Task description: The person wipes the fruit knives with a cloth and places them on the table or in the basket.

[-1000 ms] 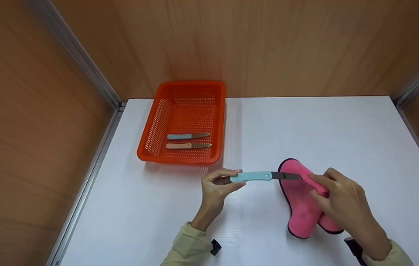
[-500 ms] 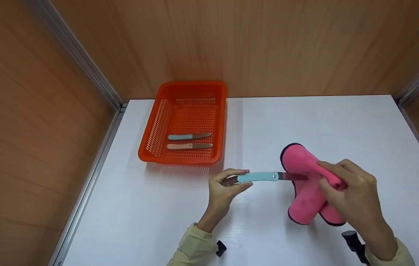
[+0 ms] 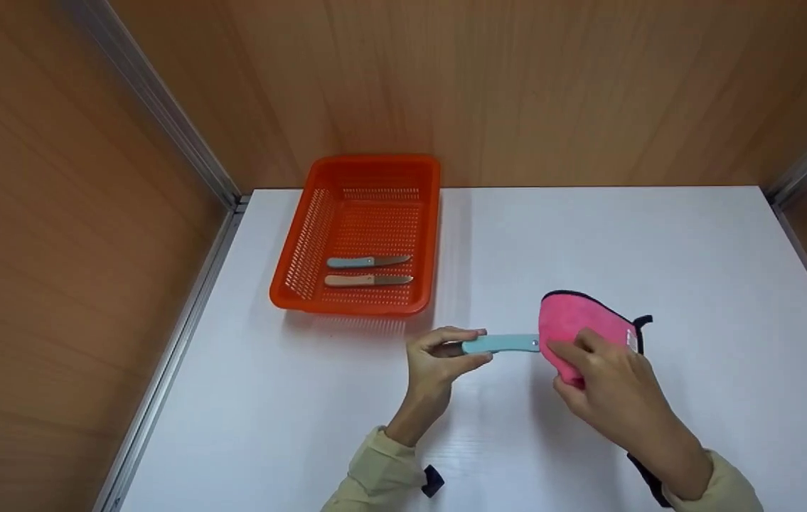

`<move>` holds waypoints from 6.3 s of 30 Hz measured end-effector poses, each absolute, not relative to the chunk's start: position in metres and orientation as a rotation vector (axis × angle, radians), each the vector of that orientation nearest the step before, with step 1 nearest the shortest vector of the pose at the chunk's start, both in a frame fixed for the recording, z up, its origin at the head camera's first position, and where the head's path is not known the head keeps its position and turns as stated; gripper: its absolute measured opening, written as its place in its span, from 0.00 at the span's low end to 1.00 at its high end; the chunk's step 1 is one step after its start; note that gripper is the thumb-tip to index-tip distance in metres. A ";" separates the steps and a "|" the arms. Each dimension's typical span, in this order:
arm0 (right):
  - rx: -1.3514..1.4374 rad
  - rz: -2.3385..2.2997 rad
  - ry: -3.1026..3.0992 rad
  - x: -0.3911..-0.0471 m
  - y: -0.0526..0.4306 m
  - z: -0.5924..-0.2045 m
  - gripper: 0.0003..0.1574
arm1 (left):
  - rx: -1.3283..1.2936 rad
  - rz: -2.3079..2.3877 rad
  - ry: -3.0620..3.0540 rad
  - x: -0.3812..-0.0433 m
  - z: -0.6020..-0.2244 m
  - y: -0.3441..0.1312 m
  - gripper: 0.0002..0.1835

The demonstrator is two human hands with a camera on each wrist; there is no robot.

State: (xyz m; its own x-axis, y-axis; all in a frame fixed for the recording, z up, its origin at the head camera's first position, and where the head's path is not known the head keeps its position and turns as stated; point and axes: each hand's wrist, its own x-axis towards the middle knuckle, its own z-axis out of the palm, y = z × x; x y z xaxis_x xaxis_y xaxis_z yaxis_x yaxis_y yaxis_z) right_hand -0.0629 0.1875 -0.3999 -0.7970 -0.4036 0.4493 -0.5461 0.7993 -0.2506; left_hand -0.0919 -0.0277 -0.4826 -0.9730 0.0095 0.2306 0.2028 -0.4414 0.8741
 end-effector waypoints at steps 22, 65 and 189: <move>0.579 0.461 -2.631 -0.062 0.230 -0.411 0.15 | -0.208 -2.584 -1.581 -0.090 -0.491 -0.037 0.18; 0.757 0.546 -2.559 -0.097 0.180 -0.398 0.13 | -0.335 -2.461 -1.595 -0.120 -0.479 -0.034 0.18; 0.611 0.911 -2.315 -0.077 0.211 -0.393 0.22 | -0.527 -2.534 -1.815 -0.109 -0.495 -0.042 0.18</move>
